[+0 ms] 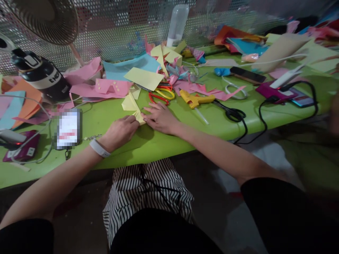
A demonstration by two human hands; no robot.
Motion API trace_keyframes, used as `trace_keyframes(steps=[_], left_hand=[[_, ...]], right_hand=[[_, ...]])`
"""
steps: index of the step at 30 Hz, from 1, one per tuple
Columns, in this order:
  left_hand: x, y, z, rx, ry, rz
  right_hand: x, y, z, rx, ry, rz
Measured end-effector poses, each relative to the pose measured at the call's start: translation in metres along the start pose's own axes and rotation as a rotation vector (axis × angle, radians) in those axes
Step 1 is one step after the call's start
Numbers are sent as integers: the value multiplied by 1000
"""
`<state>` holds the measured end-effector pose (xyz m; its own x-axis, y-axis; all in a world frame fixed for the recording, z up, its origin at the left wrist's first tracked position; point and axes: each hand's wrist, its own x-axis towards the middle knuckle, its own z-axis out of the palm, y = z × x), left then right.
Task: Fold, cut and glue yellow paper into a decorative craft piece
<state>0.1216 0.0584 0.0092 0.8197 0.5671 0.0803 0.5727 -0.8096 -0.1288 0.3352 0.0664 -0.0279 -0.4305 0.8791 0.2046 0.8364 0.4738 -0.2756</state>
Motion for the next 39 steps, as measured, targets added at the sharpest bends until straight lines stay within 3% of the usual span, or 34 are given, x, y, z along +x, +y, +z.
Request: trace_keyframes(steps=[12,20,31,39], left_hand=[[5,9,3,90,-63,7],[-1,11,5,69,-18,46],[-1,8,4,8,-37,52],[-2,8,6,-61,-53,-3]], right_hand=[[2,14,2,59,-37,-6],[6,20,6,101,-49,-4],[5,15,1,197,-44,-10],[2,6,2,95,-25,-6]])
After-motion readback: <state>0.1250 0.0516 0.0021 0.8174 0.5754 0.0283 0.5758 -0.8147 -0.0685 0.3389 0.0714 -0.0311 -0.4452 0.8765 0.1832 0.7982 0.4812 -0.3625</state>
